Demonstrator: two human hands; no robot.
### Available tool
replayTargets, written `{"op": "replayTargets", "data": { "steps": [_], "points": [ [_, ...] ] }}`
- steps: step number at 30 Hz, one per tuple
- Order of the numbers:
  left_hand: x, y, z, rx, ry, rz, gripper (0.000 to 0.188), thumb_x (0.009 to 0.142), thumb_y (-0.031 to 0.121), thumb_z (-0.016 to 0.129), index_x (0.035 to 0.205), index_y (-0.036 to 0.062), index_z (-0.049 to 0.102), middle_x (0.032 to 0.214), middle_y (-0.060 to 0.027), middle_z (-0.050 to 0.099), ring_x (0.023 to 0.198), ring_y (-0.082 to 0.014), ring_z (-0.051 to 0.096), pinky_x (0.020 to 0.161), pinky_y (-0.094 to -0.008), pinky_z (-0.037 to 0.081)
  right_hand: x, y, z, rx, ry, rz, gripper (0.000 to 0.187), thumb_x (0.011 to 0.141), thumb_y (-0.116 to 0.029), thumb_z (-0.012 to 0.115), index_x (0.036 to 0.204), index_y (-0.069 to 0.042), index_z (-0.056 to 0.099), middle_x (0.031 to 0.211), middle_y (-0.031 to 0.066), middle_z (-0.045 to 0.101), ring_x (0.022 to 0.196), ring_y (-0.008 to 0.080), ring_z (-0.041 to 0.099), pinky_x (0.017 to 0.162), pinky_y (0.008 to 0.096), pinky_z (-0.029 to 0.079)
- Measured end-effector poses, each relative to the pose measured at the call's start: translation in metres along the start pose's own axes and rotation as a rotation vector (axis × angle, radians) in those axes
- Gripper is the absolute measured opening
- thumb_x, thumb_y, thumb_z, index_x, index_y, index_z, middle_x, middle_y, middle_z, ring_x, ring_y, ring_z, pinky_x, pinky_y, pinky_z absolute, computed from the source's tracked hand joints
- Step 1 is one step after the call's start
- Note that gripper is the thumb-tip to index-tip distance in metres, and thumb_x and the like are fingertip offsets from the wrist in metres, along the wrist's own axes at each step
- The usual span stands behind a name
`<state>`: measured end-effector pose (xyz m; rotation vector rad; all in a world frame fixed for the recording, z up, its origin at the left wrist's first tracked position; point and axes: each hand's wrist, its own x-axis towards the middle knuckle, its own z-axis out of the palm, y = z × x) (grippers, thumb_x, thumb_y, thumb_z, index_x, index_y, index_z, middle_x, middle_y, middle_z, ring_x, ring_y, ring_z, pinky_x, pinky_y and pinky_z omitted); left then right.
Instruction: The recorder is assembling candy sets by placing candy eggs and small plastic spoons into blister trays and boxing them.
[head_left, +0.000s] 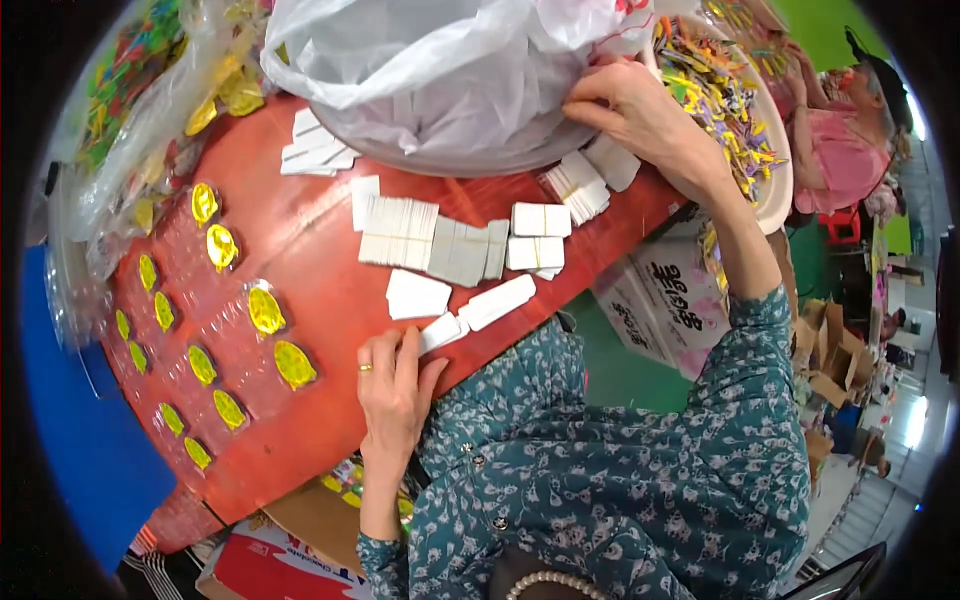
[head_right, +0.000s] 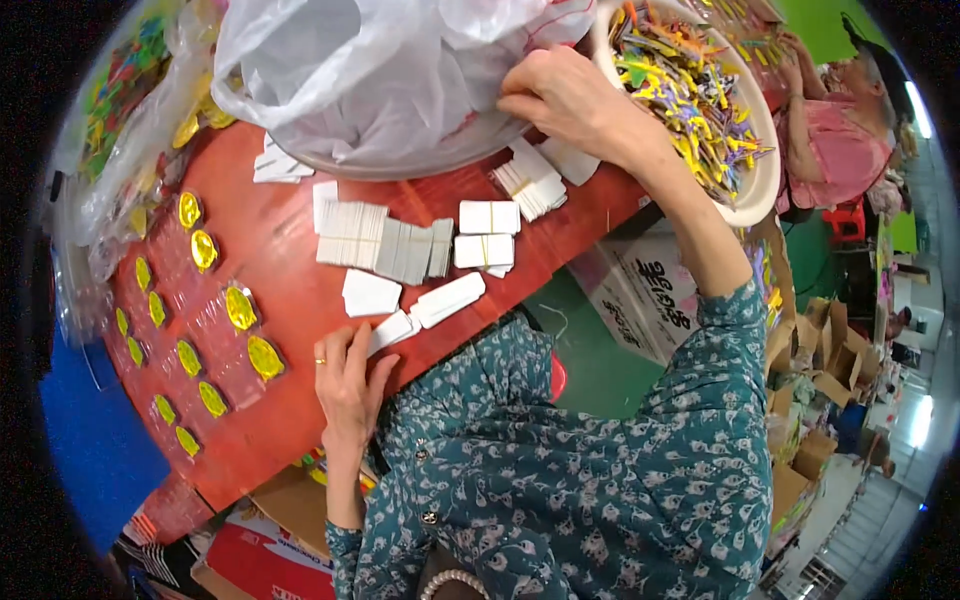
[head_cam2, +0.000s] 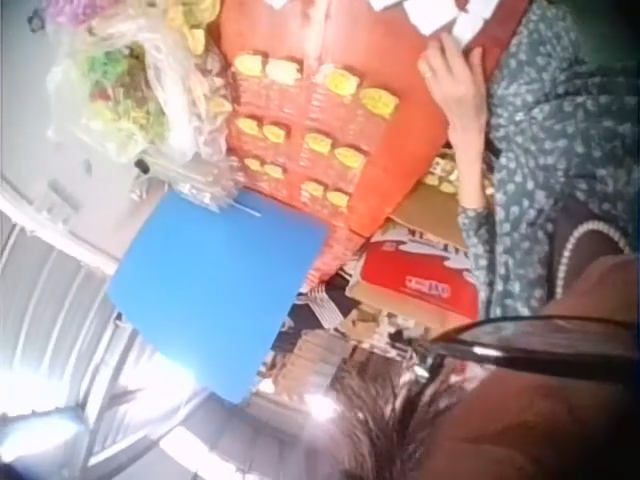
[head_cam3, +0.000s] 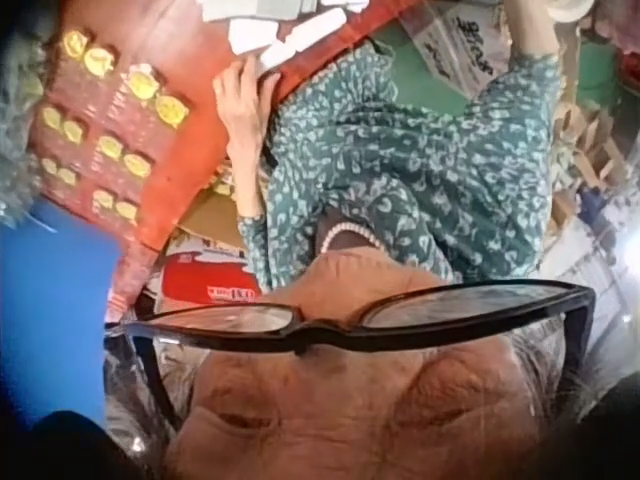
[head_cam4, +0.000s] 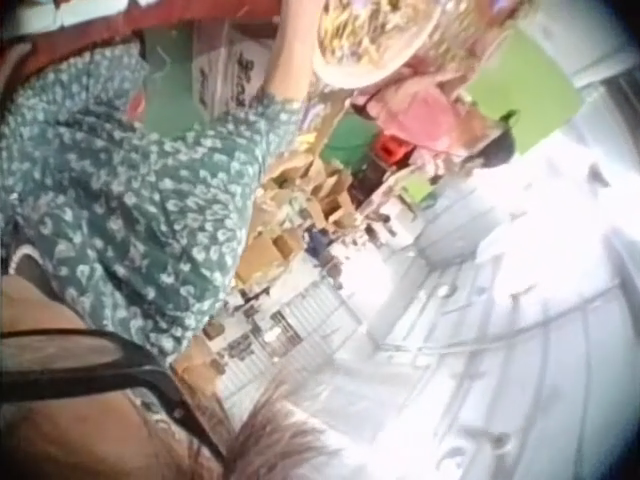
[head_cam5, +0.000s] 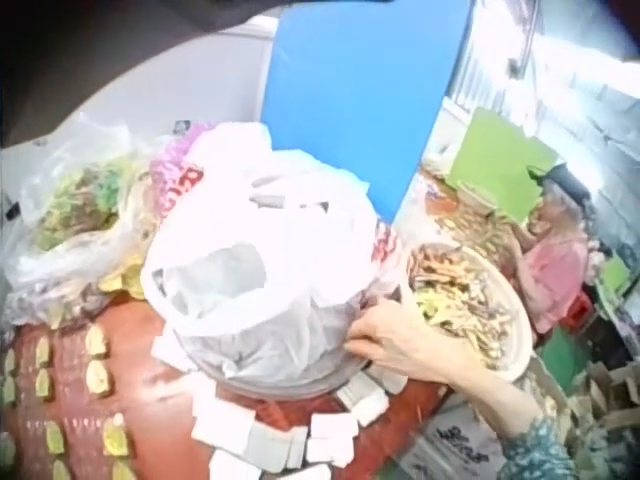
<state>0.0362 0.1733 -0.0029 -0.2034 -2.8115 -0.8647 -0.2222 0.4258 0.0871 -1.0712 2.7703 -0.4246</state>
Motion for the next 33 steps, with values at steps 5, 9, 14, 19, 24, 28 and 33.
{"op": "replayTargets", "data": {
  "steps": [5, 9, 14, 19, 24, 28, 33],
  "points": [
    [0.01, -0.002, -0.013, 0.063, 0.04, 0.002, 0.037, 0.066, 0.006, 0.072, 0.1, -0.0009, 0.06, 0.098, -0.0146, 0.057, 0.091, -0.0323, 0.056, 0.076, -0.0398, 0.047, 0.007, -0.01, 0.021, -0.263, 0.0, -0.057, 0.024, 0.084, -0.022, 0.056, 0.076, -0.001, 0.064, 0.07, 0.0177, 0.06, 0.069, 0.0359, 0.058, 0.063, 0.0447, 0.045],
    [0.012, -0.001, -0.001, 0.003, 0.138, 0.108, 0.023, 0.072, 0.009, 0.059, 0.093, -0.0016, 0.056, 0.087, -0.0131, 0.051, 0.085, -0.0281, 0.054, 0.073, -0.0366, 0.046, 0.02, -0.005, 0.012, -0.07, -0.274, 0.049, 0.028, 0.079, -0.029, 0.062, 0.082, -0.001, 0.066, 0.077, 0.0172, 0.063, 0.076, 0.0313, 0.062, 0.067, 0.0395, 0.046],
    [0.004, 0.012, 0.009, -0.075, 0.164, 0.069, 0.028, 0.069, 0.006, 0.068, 0.094, -0.0011, 0.058, 0.093, -0.0121, 0.053, 0.087, -0.0283, 0.055, 0.075, -0.0355, 0.047, 0.029, 0.005, 0.033, -0.096, -0.157, 0.06, 0.044, 0.066, -0.026, 0.071, 0.099, 0.0, 0.059, 0.09, 0.0193, 0.062, 0.085, 0.0342, 0.061, 0.075, 0.0391, 0.046],
    [0.0, 0.004, 0.006, -0.053, 0.159, 0.045, 0.025, 0.071, 0.005, 0.066, 0.094, -0.002, 0.058, 0.091, -0.0116, 0.054, 0.086, -0.0273, 0.056, 0.075, -0.0351, 0.047, 0.038, 0.008, 0.036, -0.108, -0.192, 0.196, 0.066, 0.059, -0.03, 0.076, 0.115, -0.001, 0.055, 0.107, 0.0182, 0.061, 0.102, 0.0323, 0.058, 0.085, 0.0381, 0.046],
    [0.003, 0.005, 0.005, -0.092, 0.161, 0.058, 0.022, 0.073, 0.006, 0.063, 0.092, -0.0017, 0.058, 0.087, -0.0111, 0.053, 0.081, -0.0265, 0.056, 0.074, -0.0352, 0.047, 0.044, -0.015, 0.04, -0.271, -0.163, 0.209, 0.079, 0.058, -0.037, 0.076, 0.122, -0.002, 0.048, 0.112, 0.0202, 0.059, 0.104, 0.0336, 0.057, 0.089, 0.038, 0.046],
    [0.007, 0.005, 0.009, -0.079, 0.176, 0.08, 0.02, 0.073, 0.006, 0.058, 0.092, -0.0012, 0.057, 0.088, -0.0114, 0.053, 0.083, -0.0265, 0.056, 0.072, -0.0349, 0.047, 0.036, 0.018, 0.056, -0.284, -0.088, 0.199, 0.065, 0.059, -0.025, 0.071, 0.115, 0.001, 0.052, 0.107, 0.0222, 0.06, 0.102, 0.0366, 0.057, 0.087, 0.0405, 0.047],
    [0.009, 0.005, 0.0, -0.064, 0.183, 0.034, 0.012, 0.074, 0.003, 0.061, 0.086, 0.0, 0.059, 0.084, -0.0115, 0.056, 0.078, -0.0273, 0.058, 0.066, -0.0353, 0.049, 0.047, -0.023, 0.021, -0.031, -0.395, 0.246, 0.054, 0.06, -0.031, 0.075, 0.101, 0.001, 0.061, 0.087, 0.0211, 0.065, 0.086, 0.0295, 0.063, 0.075, 0.0389, 0.05]
  ]
}}
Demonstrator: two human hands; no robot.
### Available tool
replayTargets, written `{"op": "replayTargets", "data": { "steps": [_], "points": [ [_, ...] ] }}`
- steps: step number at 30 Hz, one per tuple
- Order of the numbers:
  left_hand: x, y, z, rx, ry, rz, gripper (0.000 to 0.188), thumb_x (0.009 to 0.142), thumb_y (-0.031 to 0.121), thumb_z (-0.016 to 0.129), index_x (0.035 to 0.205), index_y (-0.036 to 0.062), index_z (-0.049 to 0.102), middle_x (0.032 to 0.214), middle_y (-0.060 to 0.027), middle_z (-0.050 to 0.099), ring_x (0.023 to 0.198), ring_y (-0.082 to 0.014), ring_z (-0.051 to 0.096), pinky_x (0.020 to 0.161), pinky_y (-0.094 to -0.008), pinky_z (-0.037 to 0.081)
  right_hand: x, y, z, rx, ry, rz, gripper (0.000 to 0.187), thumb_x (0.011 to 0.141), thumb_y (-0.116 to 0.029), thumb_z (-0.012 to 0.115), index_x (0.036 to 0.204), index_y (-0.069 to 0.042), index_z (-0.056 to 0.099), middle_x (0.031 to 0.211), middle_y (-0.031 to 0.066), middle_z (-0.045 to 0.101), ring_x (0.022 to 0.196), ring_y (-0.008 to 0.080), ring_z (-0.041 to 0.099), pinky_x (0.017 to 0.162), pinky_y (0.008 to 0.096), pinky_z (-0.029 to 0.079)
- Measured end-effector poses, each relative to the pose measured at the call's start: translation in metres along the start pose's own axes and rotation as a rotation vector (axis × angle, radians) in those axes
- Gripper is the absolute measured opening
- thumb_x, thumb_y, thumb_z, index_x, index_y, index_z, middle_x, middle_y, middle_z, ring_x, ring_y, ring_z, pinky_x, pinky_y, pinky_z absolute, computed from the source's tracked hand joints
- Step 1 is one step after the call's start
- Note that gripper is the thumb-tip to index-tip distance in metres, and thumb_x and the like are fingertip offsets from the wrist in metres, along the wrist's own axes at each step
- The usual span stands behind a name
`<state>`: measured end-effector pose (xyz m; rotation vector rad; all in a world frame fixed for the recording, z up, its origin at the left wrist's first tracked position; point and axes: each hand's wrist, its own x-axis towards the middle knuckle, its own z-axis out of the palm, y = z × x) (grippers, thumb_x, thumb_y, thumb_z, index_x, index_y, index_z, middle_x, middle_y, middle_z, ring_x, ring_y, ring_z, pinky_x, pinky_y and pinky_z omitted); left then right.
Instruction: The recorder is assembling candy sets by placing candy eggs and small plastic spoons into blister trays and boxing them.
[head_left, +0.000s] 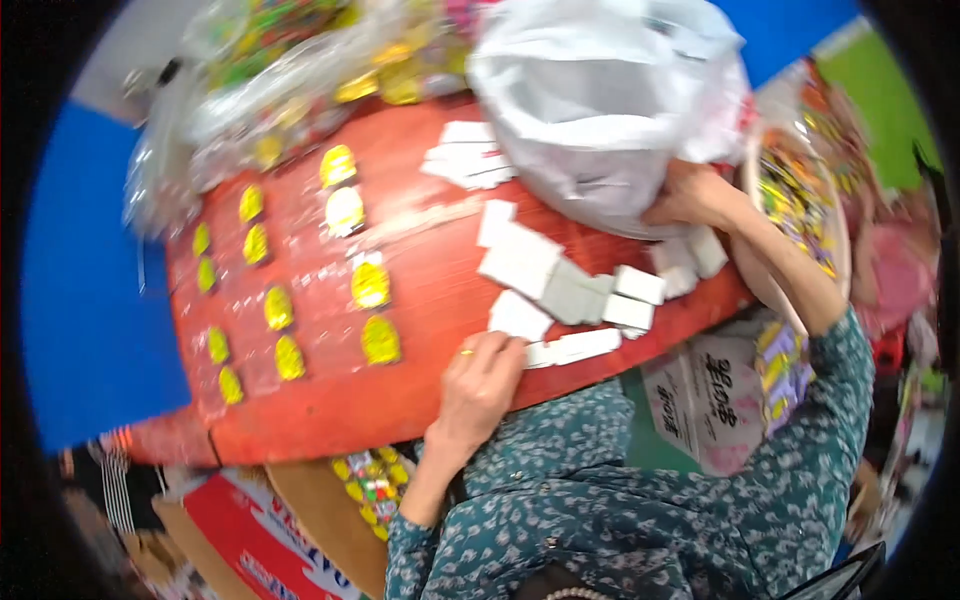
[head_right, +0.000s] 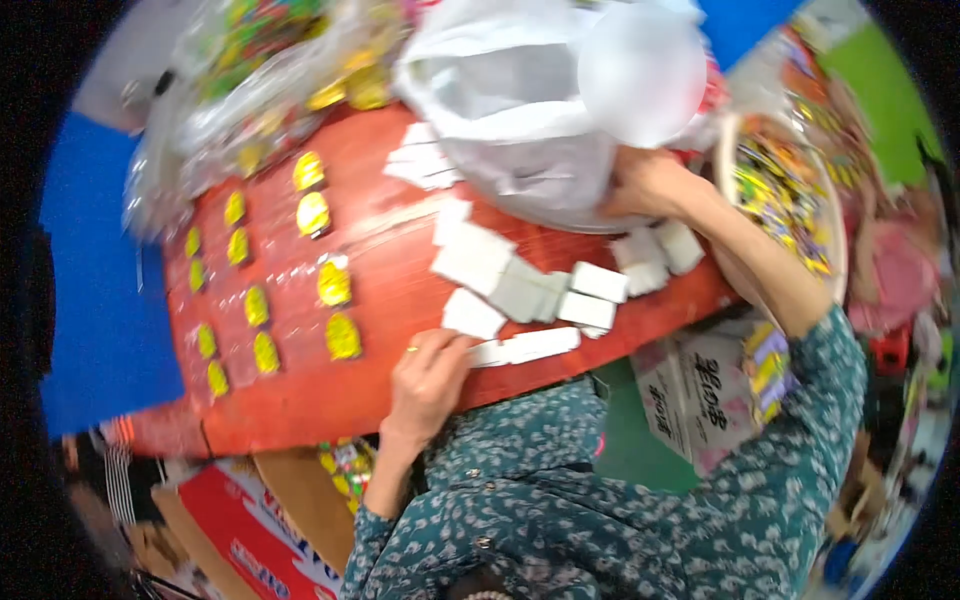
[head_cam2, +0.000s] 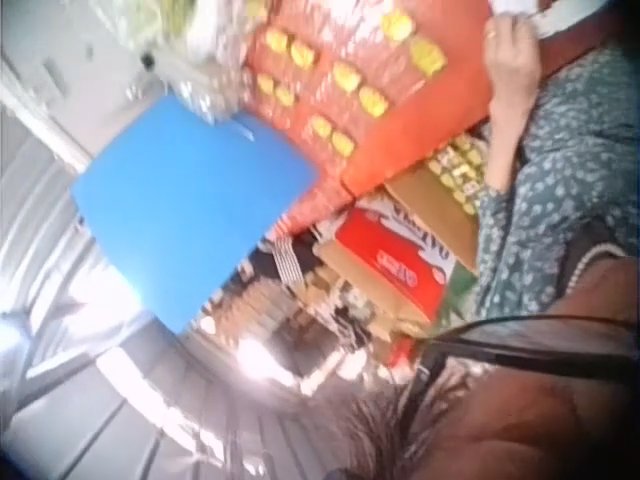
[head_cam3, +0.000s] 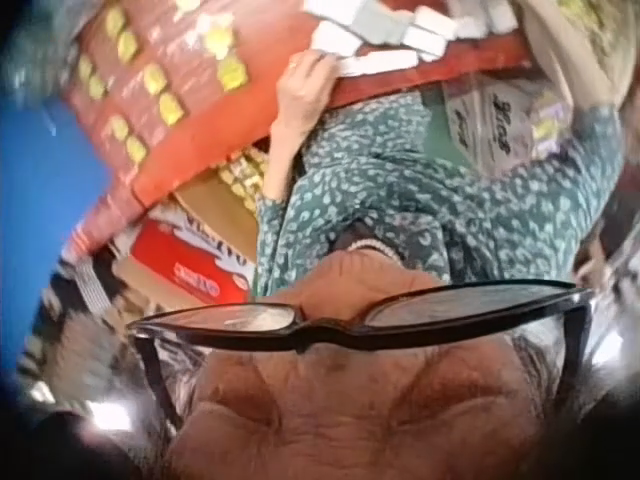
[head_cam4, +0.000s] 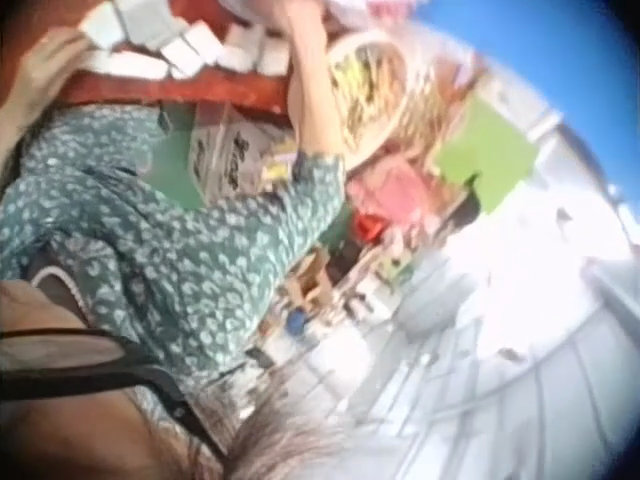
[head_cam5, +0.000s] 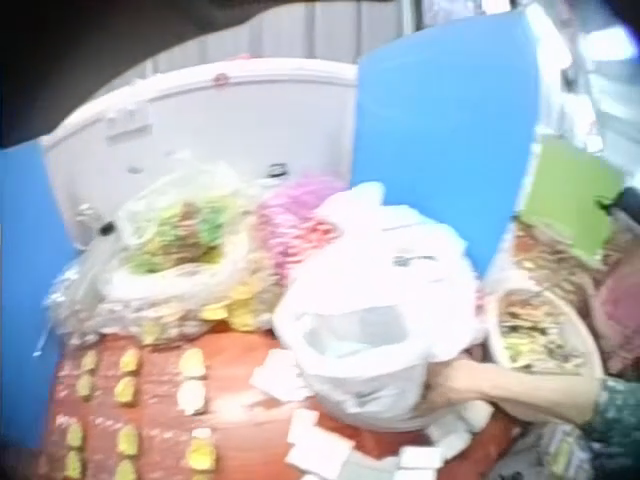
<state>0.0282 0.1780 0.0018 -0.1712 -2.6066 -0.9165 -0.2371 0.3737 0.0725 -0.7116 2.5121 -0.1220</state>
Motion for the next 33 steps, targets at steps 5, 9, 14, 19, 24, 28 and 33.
{"op": "replayTargets", "data": {
  "steps": [5, 9, 14, 19, 24, 28, 33],
  "points": [
    [0.031, 0.003, 0.006, -0.024, 0.001, 0.043, 0.024, 0.072, -0.001, 0.067, 0.095, -0.001, 0.062, 0.094, -0.0142, 0.059, 0.082, -0.031, 0.059, 0.072, -0.038, 0.05, -0.003, 0.006, 0.009, 0.102, 0.038, 0.009, 0.069, 0.062, -0.051, 0.071, 0.101, 0.004, 0.061, 0.098, 0.0228, 0.063, 0.1, 0.0323, 0.059, 0.084, 0.0388, 0.047],
    [0.12, 0.018, 0.007, 0.17, 0.191, 0.316, 0.028, 0.072, 0.002, 0.066, 0.099, 0.0006, 0.062, 0.103, -0.0139, 0.056, 0.094, -0.0311, 0.055, 0.079, -0.039, 0.047, -0.002, 0.015, 0.019, 0.045, 0.208, 0.001, 0.052, 0.056, -0.04, 0.073, 0.089, -0.001, 0.063, 0.093, 0.0207, 0.063, 0.093, 0.0345, 0.06, 0.081, 0.0409, 0.048],
    [0.193, 0.015, 0.033, 0.386, 0.04, 0.459, 0.021, 0.067, 0.003, 0.06, 0.088, 0.0006, 0.058, 0.096, -0.0107, 0.052, 0.092, -0.0267, 0.051, 0.072, -0.0351, 0.049, -0.004, 0.013, 0.014, 0.131, 0.188, 0.047, 0.049, 0.055, -0.039, 0.075, 0.082, 0.0, 0.063, 0.084, 0.0192, 0.064, 0.084, 0.0323, 0.061, 0.076, 0.0388, 0.048],
    [0.24, 0.0, 0.041, 0.417, 0.017, 0.513, 0.012, 0.068, -0.003, 0.056, 0.08, -0.0011, 0.057, 0.089, -0.0169, 0.057, 0.089, -0.0321, 0.058, 0.07, -0.0382, 0.053, -0.004, 0.016, 0.014, 0.136, 0.136, -0.046, 0.05, 0.057, -0.042, 0.075, 0.076, 0.003, 0.064, 0.072, 0.0168, 0.062, 0.075, 0.0287, 0.062, 0.07, 0.0376, 0.048],
    [0.278, 0.003, 0.033, 0.38, 0.083, 0.565, 0.006, 0.07, -0.001, 0.054, 0.076, -0.0011, 0.054, 0.081, -0.0184, 0.058, 0.079, -0.0365, 0.057, 0.066, -0.0421, 0.049, -0.001, 0.021, 0.017, 0.185, 0.145, -0.138, 0.046, 0.06, -0.041, 0.073, 0.071, 0.003, 0.065, 0.067, 0.0173, 0.061, 0.07, 0.0296, 0.061, 0.067, 0.0394, 0.046],
    [0.28, -0.003, 0.039, 0.359, 0.092, 0.562, 0.007, 0.07, -0.002, 0.053, 0.076, -0.0019, 0.055, 0.081, -0.0197, 0.059, 0.078, -0.0375, 0.059, 0.066, -0.0427, 0.051, 0.0, 0.019, 0.014, 0.119, 0.197, -0.316, 0.035, 0.066, -0.028, 0.069, 0.074, 0.005, 0.064, 0.063, 0.0209, 0.058, 0.067, 0.0332, 0.059, 0.064, 0.0403, 0.045],
    [0.275, -0.008, 0.039, 0.333, 0.114, 0.524, 0.009, 0.071, 0.002, 0.058, 0.078, -0.0007, 0.052, 0.081, -0.0183, 0.058, 0.078, -0.0373, 0.057, 0.066, -0.0429, 0.047, 0.002, 0.022, 0.01, 0.065, 0.167, -0.535, 0.02, 0.067, -0.014, 0.063, 0.067, 0.006, 0.059, 0.068, 0.0248, 0.055, 0.071, 0.0392, 0.056, 0.061, 0.0459, 0.043]
  ]
}}
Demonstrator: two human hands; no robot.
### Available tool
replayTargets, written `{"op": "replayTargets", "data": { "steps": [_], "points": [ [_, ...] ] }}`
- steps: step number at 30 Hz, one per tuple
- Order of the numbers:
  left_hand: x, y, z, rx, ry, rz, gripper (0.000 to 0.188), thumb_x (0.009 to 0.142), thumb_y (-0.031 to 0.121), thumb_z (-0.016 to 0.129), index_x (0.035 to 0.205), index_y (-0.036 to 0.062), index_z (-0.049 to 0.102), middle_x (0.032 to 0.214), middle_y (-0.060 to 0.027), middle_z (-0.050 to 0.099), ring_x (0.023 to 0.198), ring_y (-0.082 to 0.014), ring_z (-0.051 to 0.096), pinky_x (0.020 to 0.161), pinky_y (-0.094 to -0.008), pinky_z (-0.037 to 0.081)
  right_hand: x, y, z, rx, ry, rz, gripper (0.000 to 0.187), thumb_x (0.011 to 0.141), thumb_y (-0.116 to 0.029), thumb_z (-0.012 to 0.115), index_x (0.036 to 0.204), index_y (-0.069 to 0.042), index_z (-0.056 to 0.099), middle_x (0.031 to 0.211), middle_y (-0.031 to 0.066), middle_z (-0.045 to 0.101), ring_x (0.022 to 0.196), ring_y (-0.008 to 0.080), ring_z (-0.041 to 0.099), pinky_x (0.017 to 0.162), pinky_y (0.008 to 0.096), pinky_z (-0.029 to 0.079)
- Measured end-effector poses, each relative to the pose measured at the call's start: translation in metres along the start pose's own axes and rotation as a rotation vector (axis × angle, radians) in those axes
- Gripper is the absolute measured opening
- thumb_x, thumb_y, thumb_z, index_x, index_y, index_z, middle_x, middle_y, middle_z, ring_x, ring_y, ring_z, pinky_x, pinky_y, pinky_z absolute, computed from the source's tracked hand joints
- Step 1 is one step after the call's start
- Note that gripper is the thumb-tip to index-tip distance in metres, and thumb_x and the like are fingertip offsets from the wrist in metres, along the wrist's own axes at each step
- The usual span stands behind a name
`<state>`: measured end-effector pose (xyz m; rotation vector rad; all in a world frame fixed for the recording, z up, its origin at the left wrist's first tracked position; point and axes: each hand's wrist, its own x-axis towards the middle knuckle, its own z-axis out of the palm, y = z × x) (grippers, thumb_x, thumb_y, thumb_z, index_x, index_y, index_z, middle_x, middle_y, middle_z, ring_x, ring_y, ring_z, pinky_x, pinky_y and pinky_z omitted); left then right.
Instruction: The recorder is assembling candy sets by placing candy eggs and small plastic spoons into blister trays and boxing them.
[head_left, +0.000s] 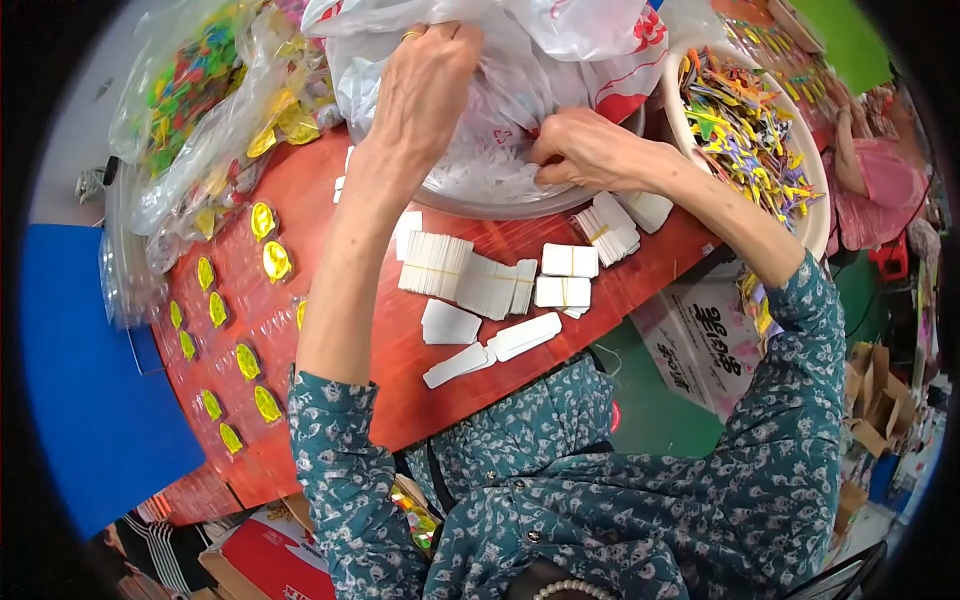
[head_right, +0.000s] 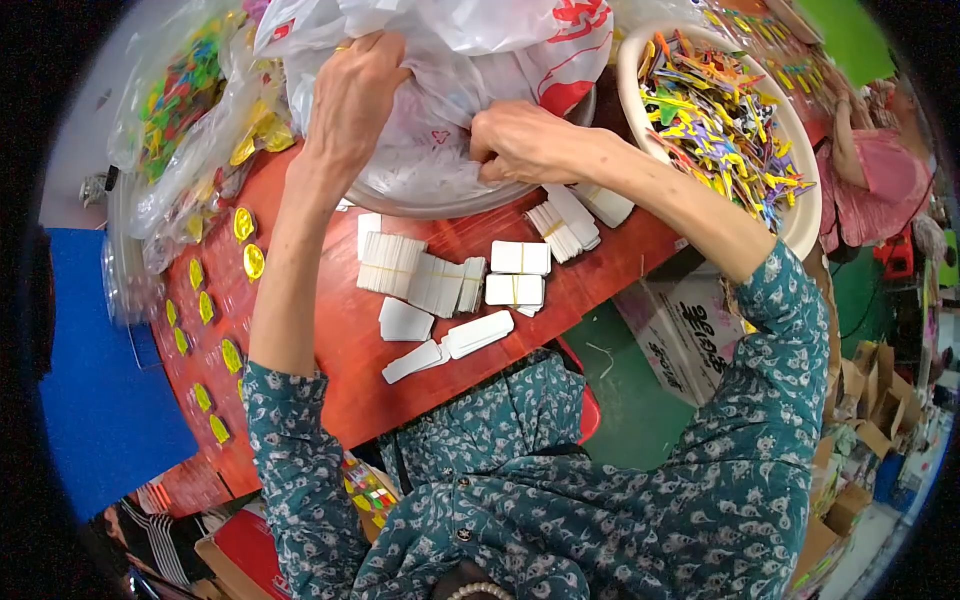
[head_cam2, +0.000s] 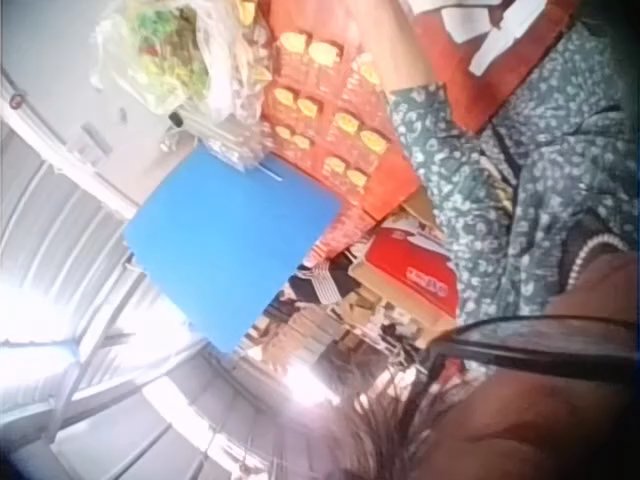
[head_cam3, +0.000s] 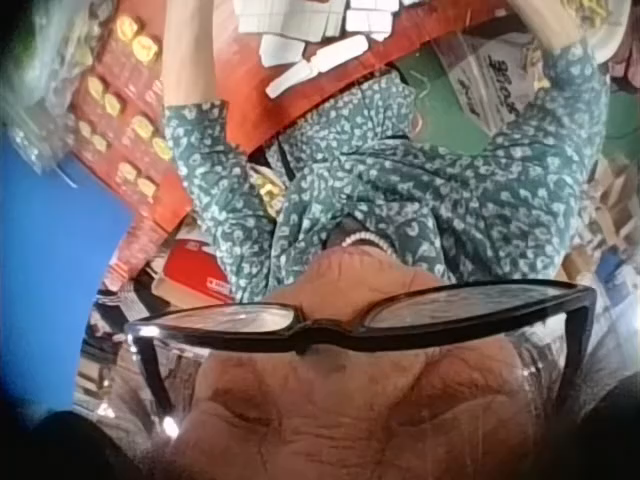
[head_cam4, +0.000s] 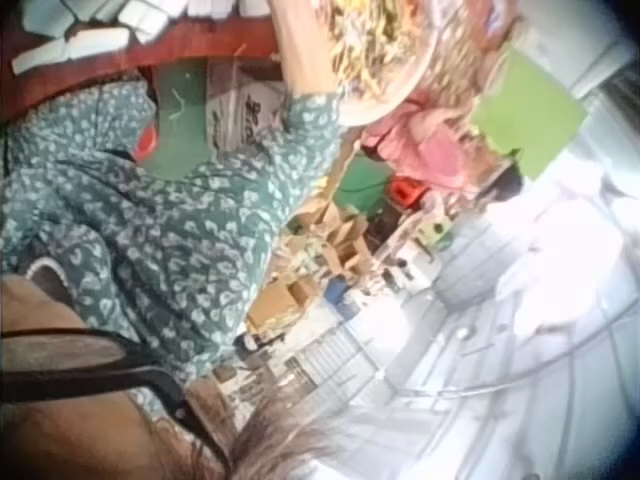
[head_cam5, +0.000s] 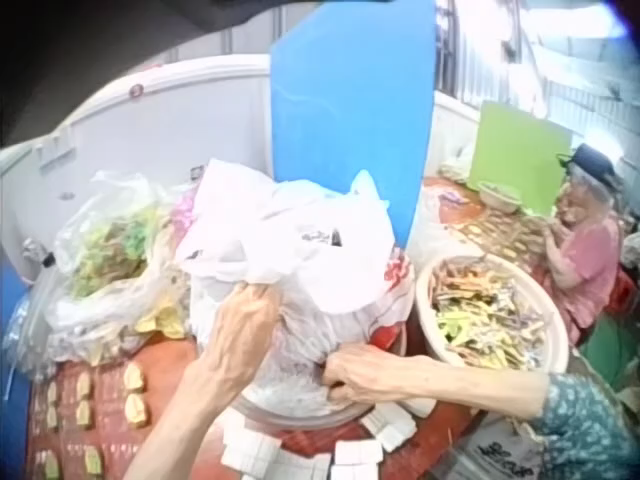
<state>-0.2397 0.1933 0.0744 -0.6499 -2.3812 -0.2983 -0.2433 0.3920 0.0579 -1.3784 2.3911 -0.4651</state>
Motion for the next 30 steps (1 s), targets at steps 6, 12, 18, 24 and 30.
{"op": "replayTargets", "data": {
  "steps": [6, 12, 18, 24, 30],
  "points": [
    [-0.011, -0.001, -0.002, -0.07, 0.015, -0.047, 0.017, 0.071, 0.005, 0.065, 0.079, 0.0003, 0.051, 0.08, -0.0148, 0.057, 0.077, -0.0346, 0.056, 0.066, -0.0412, 0.044, -0.008, -0.002, 0.004, -0.004, 0.149, -0.104, 0.015, 0.076, -0.009, 0.06, 0.075, 0.005, 0.058, 0.063, 0.0212, 0.052, 0.065, 0.0384, 0.053, 0.061, 0.0425, 0.041],
    [-0.021, 0.007, -0.015, -0.138, 0.02, -0.039, 0.013, 0.073, 0.005, 0.065, 0.078, -0.0001, 0.054, 0.078, -0.0136, 0.058, 0.074, -0.0324, 0.056, 0.065, -0.0392, 0.043, -0.015, -0.011, -0.01, 0.025, 0.318, -0.227, 0.01, 0.077, -0.006, 0.059, 0.077, 0.005, 0.057, 0.066, 0.0196, 0.055, 0.069, 0.0366, 0.056, 0.064, 0.0422, 0.043],
    [-0.047, 0.042, -0.039, -0.456, 0.302, -0.374, 0.008, 0.078, 0.001, 0.063, 0.085, -0.0008, 0.062, 0.076, -0.0124, 0.059, 0.069, -0.0242, 0.057, 0.061, -0.0329, 0.045, -0.02, -0.016, -0.033, 0.233, 0.198, -0.116, 0.01, 0.078, -0.004, 0.061, 0.087, 0.002, 0.062, 0.069, 0.0105, 0.058, 0.063, 0.0184, 0.056, 0.058, 0.0286, 0.043],
    [-0.098, 0.096, -0.056, -1.466, 0.423, -1.071, 0.041, 0.097, 0.033, 0.041, 0.108, -0.003, 0.058, 0.105, -0.0133, 0.061, 0.097, -0.0239, 0.06, 0.08, -0.033, 0.05, -0.019, -0.045, -0.055, 0.692, 0.084, 0.06, 0.014, 0.082, -0.009, 0.064, 0.086, 0.004, 0.066, 0.069, -0.003, 0.059, 0.065, 0.0025, 0.049, 0.056, 0.0199, 0.038],
    [-0.115, 0.107, -0.068, -2.147, 0.587, -1.094, 0.05, 0.095, 0.044, 0.04, 0.119, 0.0017, 0.046, 0.114, -0.0092, 0.052, 0.106, -0.0205, 0.052, 0.09, -0.0414, 0.045, 0.029, -0.096, -0.018, 0.742, -0.075, -0.023, 0.017, 0.081, -0.009, 0.064, 0.091, 0.004, 0.067, 0.064, -0.0033, 0.058, 0.058, 0.0021, 0.046, 0.049, 0.0206, 0.037]
  ]
}}
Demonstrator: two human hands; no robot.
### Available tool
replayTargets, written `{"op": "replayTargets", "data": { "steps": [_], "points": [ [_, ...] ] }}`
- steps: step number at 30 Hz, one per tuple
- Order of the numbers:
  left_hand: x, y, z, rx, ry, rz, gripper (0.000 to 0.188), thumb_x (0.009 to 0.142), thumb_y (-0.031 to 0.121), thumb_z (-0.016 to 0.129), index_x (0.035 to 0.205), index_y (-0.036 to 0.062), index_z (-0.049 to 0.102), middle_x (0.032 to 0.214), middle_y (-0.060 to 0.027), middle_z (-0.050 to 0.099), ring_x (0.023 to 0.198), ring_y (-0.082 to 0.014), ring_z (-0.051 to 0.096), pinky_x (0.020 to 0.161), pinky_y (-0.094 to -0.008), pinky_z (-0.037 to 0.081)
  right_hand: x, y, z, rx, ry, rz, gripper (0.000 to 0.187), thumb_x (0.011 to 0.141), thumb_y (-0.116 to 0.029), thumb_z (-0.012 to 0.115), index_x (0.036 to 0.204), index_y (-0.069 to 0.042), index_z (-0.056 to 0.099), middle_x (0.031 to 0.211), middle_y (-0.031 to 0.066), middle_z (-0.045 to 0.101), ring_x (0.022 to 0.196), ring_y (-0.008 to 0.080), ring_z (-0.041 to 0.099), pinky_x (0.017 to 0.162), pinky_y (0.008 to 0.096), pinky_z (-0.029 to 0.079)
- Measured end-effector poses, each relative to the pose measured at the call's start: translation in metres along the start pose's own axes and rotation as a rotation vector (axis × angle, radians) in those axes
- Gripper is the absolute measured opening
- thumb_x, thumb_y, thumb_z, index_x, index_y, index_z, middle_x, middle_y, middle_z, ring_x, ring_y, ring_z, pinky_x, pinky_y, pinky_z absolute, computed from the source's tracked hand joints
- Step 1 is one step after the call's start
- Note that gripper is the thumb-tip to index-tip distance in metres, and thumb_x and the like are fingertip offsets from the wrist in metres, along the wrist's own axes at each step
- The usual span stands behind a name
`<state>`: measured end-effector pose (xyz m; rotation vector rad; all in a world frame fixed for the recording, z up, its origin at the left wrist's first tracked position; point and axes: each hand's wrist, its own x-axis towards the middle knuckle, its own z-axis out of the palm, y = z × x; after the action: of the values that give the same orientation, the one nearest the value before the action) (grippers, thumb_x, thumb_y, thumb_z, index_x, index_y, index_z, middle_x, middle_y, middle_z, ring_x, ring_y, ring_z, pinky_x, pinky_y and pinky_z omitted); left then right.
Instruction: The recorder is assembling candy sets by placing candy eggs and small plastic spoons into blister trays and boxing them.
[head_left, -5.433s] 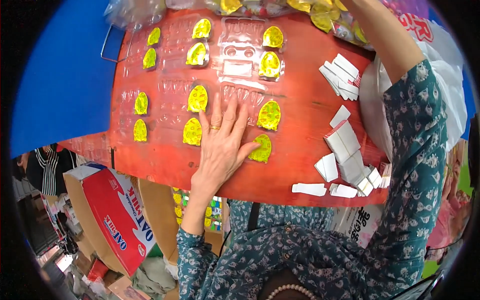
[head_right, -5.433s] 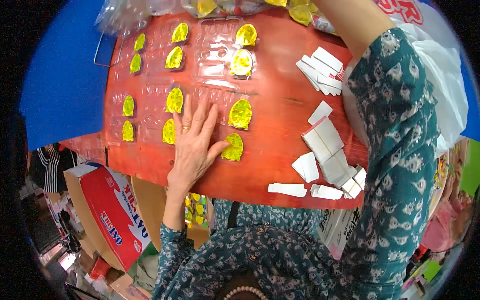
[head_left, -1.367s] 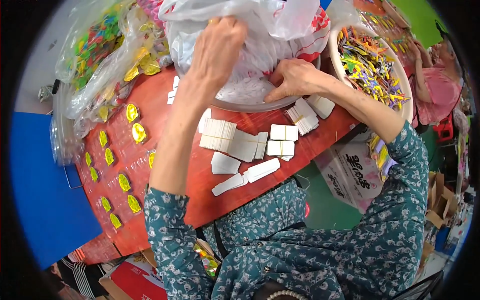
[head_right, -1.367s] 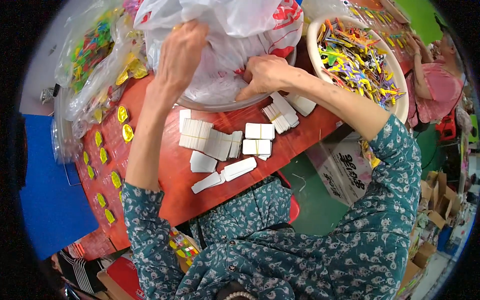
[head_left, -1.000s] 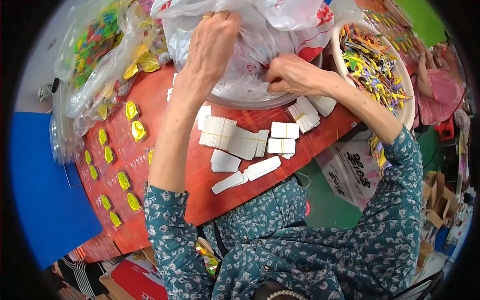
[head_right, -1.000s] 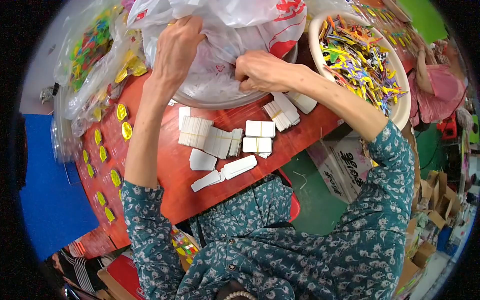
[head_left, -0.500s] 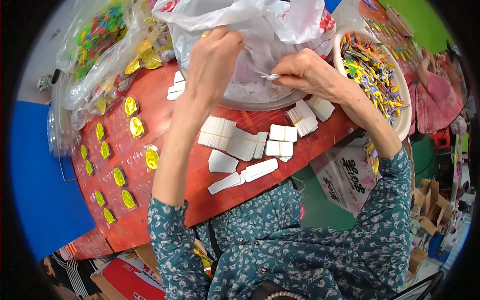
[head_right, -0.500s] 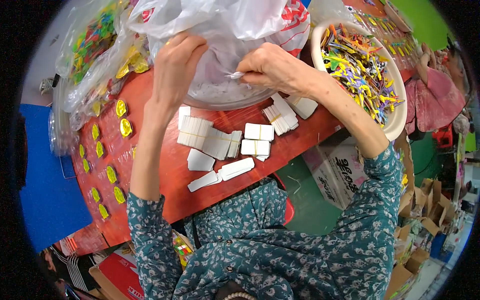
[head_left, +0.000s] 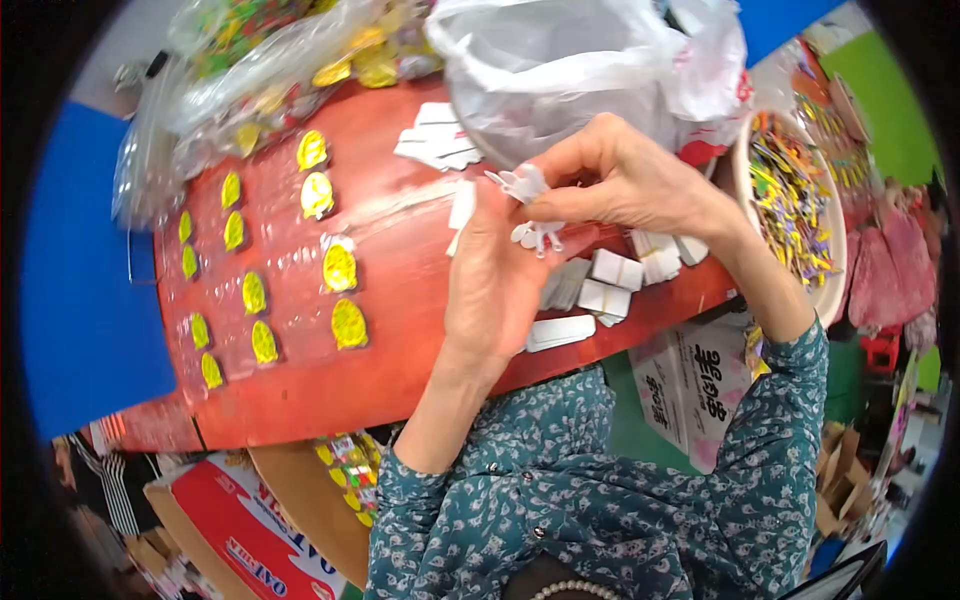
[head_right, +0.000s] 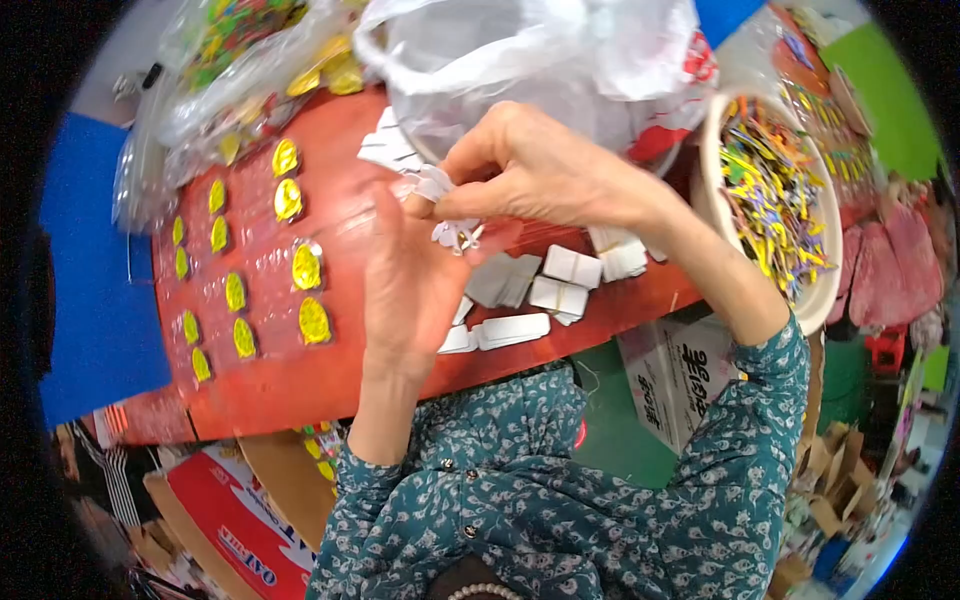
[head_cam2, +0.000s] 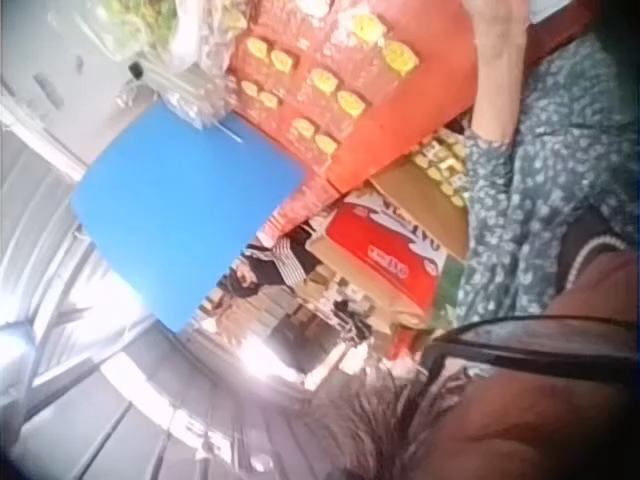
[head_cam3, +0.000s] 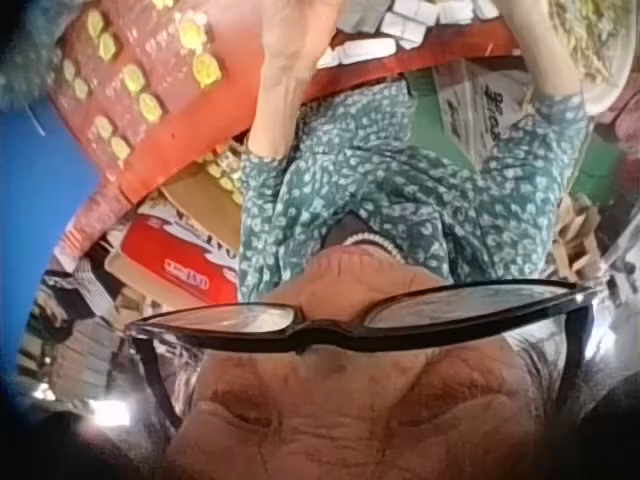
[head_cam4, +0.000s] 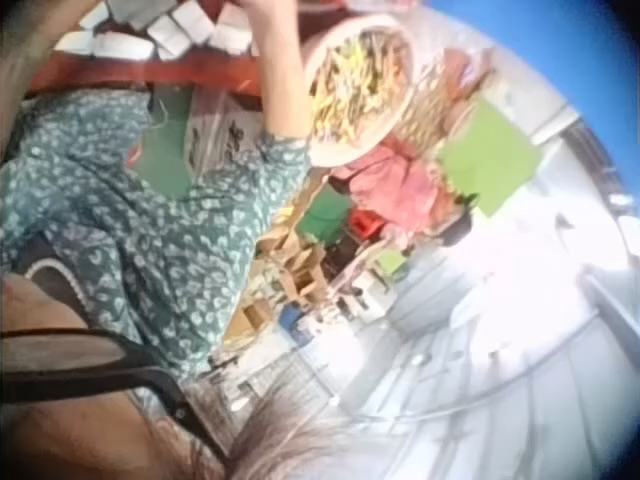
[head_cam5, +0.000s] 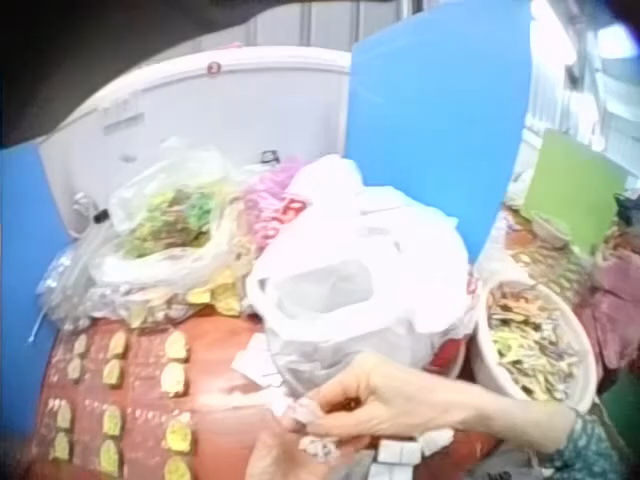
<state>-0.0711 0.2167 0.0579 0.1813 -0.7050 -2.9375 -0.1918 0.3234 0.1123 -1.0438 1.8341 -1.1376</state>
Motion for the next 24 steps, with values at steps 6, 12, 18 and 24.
{"op": "replayTargets", "data": {
  "steps": [6, 12, 18, 24],
  "points": [
    [-0.028, 0.011, -0.058, -0.103, 0.198, 0.094, 0.029, 0.095, 0.02, 0.043, 0.115, 0.0005, 0.049, 0.111, -0.012, 0.057, 0.1, -0.023, 0.058, 0.085, -0.0431, 0.051, 0.03, -0.003, 0.058, -0.291, -0.008, -0.127, 0.027, 0.083, -0.019, 0.06, 0.088, 0.007, 0.06, 0.067, 0.0189, 0.057, 0.062, 0.0288, 0.057, 0.059, 0.036, 0.046],
    [-0.05, 0.034, -0.09, -0.087, 0.349, 0.108, 0.027, 0.095, 0.019, 0.044, 0.11, -0.0024, 0.052, 0.106, -0.0161, 0.059, 0.101, -0.0284, 0.059, 0.085, -0.0441, 0.053, 0.051, -0.003, 0.076, -0.073, -0.154, -0.03, 0.022, 0.078, -0.002, 0.055, 0.096, 0.01, 0.06, 0.078, 0.0149, 0.064, 0.069, 0.016, 0.062, 0.065, 0.029, 0.05],
    [-0.064, 0.04, -0.104, -0.178, 0.386, 0.1, 0.025, 0.095, 0.015, 0.046, 0.111, -0.0031, 0.051, 0.109, -0.0174, 0.058, 0.096, -0.0313, 0.062, 0.084, -0.0439, 0.053, 0.059, -0.014, 0.096, -0.049, -0.098, 0.107, 0.018, 0.077, -0.001, 0.059, 0.091, 0.01, 0.06, 0.077, 0.0155, 0.065, 0.067, 0.0177, 0.064, 0.065, 0.0297, 0.051],
    [-0.091, 0.044, -0.115, -0.221, 0.442, 0.097, 0.026, 0.094, 0.016, 0.046, 0.112, -0.0015, 0.052, 0.112, -0.02, 0.057, 0.104, -0.0333, 0.058, 0.088, -0.0445, 0.051, 0.063, -0.013, 0.112, -0.302, -0.104, -0.089, 0.016, 0.076, -0.001, 0.06, 0.089, 0.007, 0.061, 0.078, 0.0185, 0.064, 0.074, 0.0276, 0.065, 0.066, 0.0331, 0.049]
  ]
}}
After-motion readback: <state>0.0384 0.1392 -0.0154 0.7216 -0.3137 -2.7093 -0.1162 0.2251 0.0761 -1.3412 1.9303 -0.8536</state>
